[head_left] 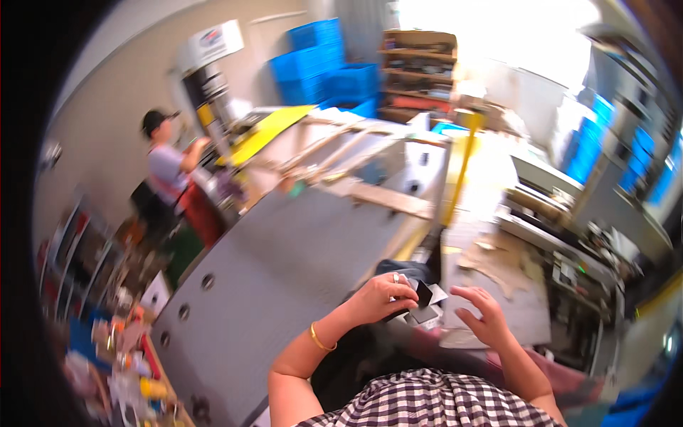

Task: The person repeatedly picks up flat cardboard pieces from the table, folds the sides, positions each piece onto the box-forming machine to press it into shape, and places the formed boxes onto the table.

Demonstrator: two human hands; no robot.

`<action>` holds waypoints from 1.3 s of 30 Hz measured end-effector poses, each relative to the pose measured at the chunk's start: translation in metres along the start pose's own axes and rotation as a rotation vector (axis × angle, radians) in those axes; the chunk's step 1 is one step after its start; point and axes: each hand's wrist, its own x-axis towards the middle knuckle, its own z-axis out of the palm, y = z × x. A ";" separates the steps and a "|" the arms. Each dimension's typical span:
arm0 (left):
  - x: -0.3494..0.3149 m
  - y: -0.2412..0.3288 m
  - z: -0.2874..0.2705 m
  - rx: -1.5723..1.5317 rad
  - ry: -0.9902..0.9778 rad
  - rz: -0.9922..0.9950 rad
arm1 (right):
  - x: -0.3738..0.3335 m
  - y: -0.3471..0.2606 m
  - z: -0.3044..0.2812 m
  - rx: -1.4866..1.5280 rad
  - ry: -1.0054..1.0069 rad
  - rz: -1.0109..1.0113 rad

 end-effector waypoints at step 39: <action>0.575 -0.005 0.286 -0.086 -0.116 0.360 | 0.000 0.292 -0.448 -0.084 0.457 0.232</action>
